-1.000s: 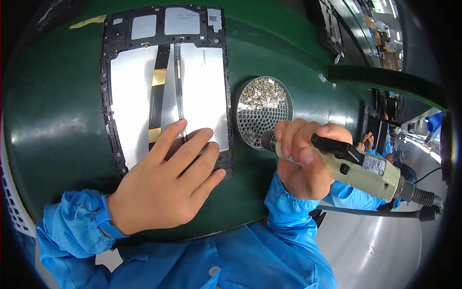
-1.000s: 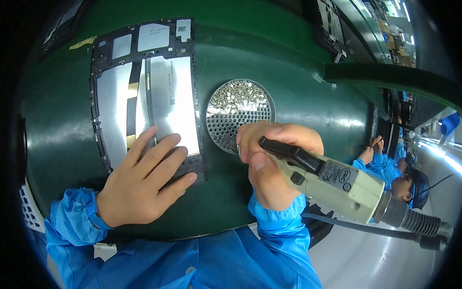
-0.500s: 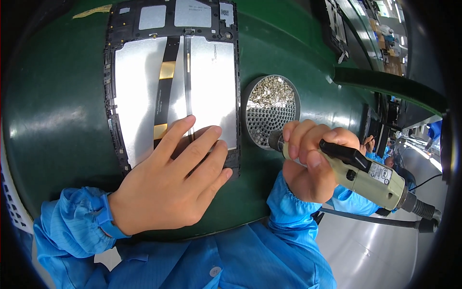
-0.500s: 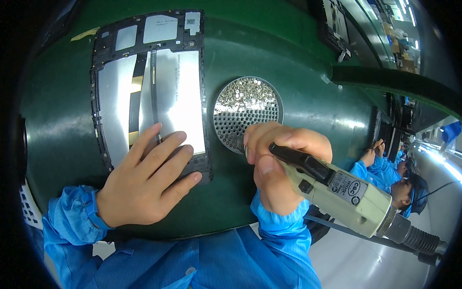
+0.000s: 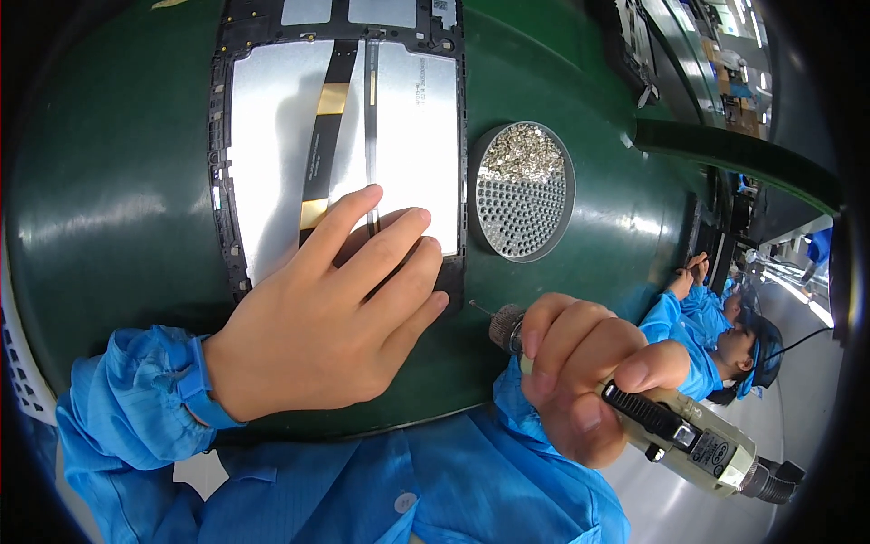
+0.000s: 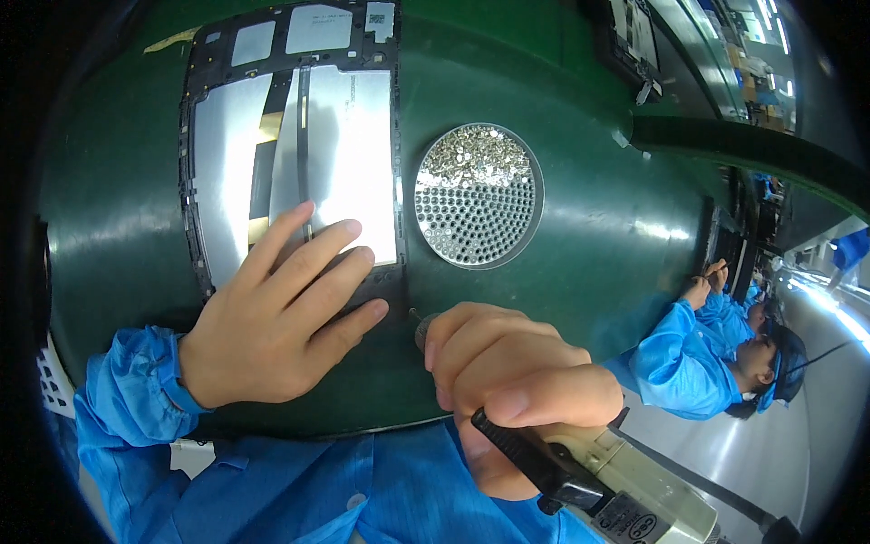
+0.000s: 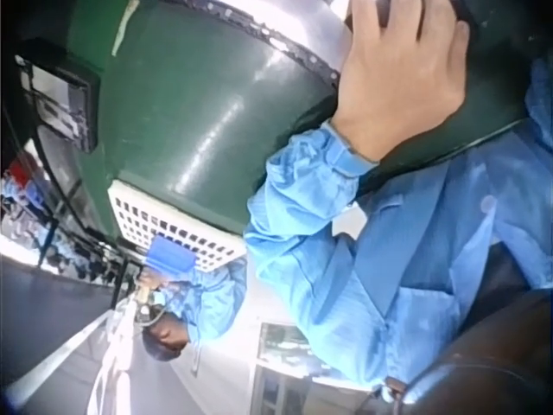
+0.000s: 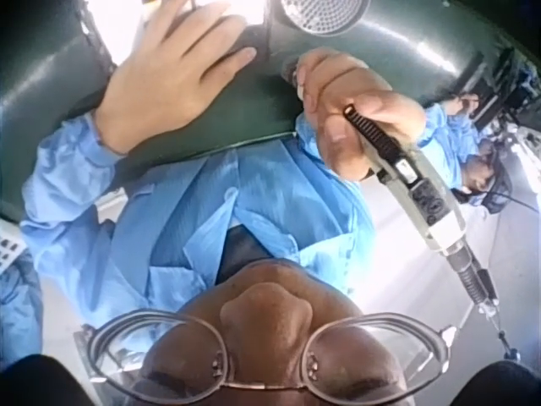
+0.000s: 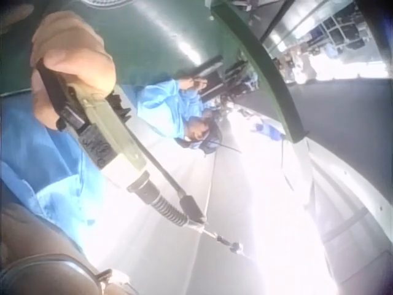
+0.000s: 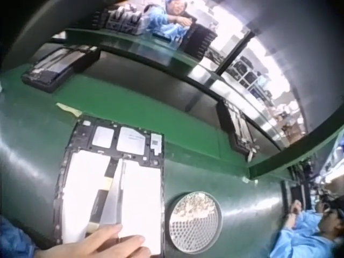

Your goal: The person secures internal components and ribbon cables inside tablet casings with screws using an electric screwdriver on an assembly line.

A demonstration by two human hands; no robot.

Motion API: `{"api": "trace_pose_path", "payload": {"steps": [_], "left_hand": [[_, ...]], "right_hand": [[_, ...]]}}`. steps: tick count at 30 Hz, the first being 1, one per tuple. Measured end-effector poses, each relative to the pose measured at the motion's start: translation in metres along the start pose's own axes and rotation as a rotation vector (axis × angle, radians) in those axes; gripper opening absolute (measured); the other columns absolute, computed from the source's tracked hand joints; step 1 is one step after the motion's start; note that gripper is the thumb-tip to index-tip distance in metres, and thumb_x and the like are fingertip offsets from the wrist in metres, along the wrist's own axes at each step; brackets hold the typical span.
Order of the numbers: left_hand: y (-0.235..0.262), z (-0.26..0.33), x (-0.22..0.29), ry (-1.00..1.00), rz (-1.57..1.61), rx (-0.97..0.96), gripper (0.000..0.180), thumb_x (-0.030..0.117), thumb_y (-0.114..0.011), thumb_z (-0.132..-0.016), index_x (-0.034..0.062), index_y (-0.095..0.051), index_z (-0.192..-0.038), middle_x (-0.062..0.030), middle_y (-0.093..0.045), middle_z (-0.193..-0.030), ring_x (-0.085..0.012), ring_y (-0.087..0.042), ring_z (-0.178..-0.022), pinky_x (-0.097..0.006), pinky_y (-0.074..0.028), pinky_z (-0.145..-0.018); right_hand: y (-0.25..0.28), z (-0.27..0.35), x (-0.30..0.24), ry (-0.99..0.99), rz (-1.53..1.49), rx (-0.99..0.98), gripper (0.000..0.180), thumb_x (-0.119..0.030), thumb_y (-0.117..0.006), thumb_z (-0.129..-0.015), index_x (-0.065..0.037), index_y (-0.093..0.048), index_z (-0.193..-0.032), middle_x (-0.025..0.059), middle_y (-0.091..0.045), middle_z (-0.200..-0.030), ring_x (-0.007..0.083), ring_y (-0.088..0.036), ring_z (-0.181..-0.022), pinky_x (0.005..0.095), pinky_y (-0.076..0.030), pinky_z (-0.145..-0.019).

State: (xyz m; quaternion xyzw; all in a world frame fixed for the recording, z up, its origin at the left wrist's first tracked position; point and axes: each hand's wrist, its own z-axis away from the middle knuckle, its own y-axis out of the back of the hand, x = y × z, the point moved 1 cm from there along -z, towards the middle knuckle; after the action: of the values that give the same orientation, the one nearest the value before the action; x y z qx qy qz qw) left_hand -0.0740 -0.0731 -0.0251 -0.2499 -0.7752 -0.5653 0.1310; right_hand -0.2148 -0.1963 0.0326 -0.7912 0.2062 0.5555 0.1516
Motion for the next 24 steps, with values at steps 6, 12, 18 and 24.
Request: {"api": "trace_pose_path", "payload": {"steps": [6, 12, 18, 24], "left_hand": [[-0.0011, -0.0015, -0.0007, -0.031, -0.024, 0.014, 0.021, 0.014, -0.065, -0.076, 0.0048, -0.07, -0.094, -0.0179, -0.057, -0.108, -0.0346, -0.054, -0.11, -0.056, -0.038, -0.1], [-0.0022, 0.0001, -0.0011, -0.033, -0.034, 0.017, 0.021, 0.015, -0.065, -0.076, 0.005, -0.071, -0.094, -0.0175, -0.057, -0.109, -0.0342, -0.053, -0.111, -0.056, -0.038, -0.1], [-0.0039, 0.0005, -0.0008, -0.022, -0.028, 0.02, 0.021, 0.016, -0.065, -0.075, 0.0053, -0.071, -0.093, -0.0171, -0.057, -0.108, -0.0334, -0.053, -0.111, -0.055, -0.038, -0.1], [-0.0022, -0.0007, -0.0008, -0.018, -0.032, 0.035, 0.021, 0.016, -0.065, -0.075, 0.0053, -0.071, -0.092, -0.017, -0.058, -0.107, -0.0326, -0.053, -0.11, -0.055, -0.039, -0.1]], "right_hand": [[-0.0005, 0.0022, 0.0018, -0.009, 0.005, 0.013, 0.029, -0.008, -0.058, -0.08, -0.009, -0.044, -0.106, 0.0037, -0.048, -0.064, 0.017, -0.051, -0.056, 0.0349, -0.041, -0.057], [-0.0006, 0.0027, 0.0062, -0.035, -0.001, -0.011, 0.029, -0.008, -0.059, -0.08, -0.008, -0.044, -0.106, 0.0038, -0.048, -0.064, 0.0173, -0.05, -0.055, 0.0358, -0.041, -0.057], [-0.0009, 0.0024, 0.0072, -0.045, 0.001, -0.012, 0.029, -0.007, -0.059, -0.08, -0.008, -0.045, -0.105, 0.0038, -0.048, -0.063, 0.0176, -0.05, -0.056, 0.036, -0.04, -0.057], [-0.0005, 0.0, 0.0079, -0.045, 0.011, -0.049, 0.029, -0.006, -0.059, -0.079, -0.008, -0.045, -0.105, 0.0037, -0.048, -0.063, 0.0174, -0.05, -0.056, 0.0359, -0.04, -0.057]]}}
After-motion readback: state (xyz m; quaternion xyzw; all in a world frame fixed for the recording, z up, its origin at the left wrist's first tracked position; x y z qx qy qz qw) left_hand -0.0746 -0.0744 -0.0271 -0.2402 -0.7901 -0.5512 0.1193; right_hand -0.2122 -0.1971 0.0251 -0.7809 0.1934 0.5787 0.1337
